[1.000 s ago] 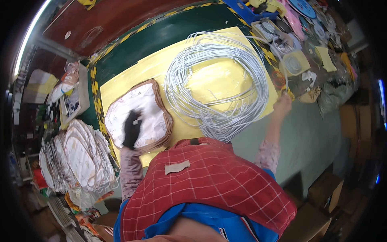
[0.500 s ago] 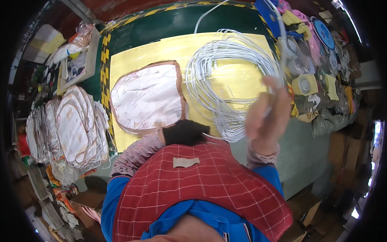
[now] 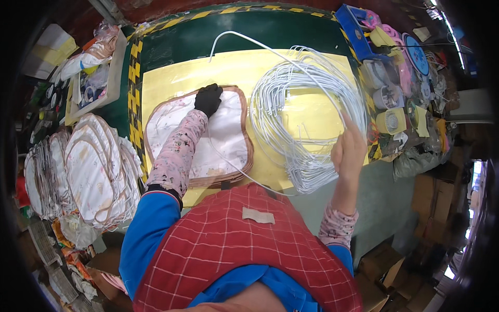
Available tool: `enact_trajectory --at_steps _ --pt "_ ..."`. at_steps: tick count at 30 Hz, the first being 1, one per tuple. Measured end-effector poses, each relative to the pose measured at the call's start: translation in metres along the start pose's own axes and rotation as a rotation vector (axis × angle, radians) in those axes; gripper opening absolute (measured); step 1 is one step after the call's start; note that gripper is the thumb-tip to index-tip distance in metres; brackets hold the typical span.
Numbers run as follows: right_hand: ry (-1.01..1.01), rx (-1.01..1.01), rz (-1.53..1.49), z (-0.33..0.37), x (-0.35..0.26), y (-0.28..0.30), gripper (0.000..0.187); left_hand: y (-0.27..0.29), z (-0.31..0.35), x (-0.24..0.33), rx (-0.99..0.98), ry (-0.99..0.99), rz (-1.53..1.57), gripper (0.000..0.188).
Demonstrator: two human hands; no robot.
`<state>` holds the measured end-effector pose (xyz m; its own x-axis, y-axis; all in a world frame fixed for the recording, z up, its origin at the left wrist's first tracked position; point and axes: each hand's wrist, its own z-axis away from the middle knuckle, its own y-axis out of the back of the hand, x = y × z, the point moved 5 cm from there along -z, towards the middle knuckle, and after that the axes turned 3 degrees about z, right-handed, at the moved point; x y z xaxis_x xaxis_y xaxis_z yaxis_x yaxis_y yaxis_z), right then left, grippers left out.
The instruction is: The person repeatedly picks up white cushion-like items and wraps them with white wire, then places the finished items on a pile. The person handles the cushions and wire by hand throughout the clip.
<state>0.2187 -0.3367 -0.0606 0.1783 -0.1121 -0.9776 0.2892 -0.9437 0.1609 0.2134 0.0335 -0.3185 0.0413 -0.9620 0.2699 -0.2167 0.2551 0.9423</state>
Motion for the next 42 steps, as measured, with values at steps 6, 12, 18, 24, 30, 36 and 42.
enact_trajectory --at_steps 6,12,18,24,30,36,42 --pt "-0.025 0.005 -0.245 0.019 -0.015 0.016 0.040 0.086 -0.029 -0.005 0.091 0.207 0.912 0.016" --pt "-0.003 -0.091 -0.389 0.008 -0.019 0.023 0.037 0.115 -0.014 -0.005 0.275 0.008 0.331 0.022" --pt "-0.001 -0.099 -0.323 0.025 -0.025 0.025 0.038 -0.021 0.008 0.002 0.016 0.049 -0.095 0.035" --pt "0.031 -0.045 -0.421 0.048 -0.010 0.060 0.038 0.023 -0.031 -0.007 -0.064 0.158 0.248 0.022" --pt "0.024 -0.053 -0.515 0.039 -0.012 0.074 0.036 0.173 -0.014 0.024 0.244 0.303 1.110 0.017" --pt "0.091 -0.196 -0.688 0.019 -0.006 0.060 0.037 0.286 0.058 0.074 0.592 0.051 0.860 0.014" --pt "0.075 -0.347 -0.740 0.018 -0.017 0.046 0.038 0.311 0.096 0.083 0.788 -0.034 0.511 0.009"
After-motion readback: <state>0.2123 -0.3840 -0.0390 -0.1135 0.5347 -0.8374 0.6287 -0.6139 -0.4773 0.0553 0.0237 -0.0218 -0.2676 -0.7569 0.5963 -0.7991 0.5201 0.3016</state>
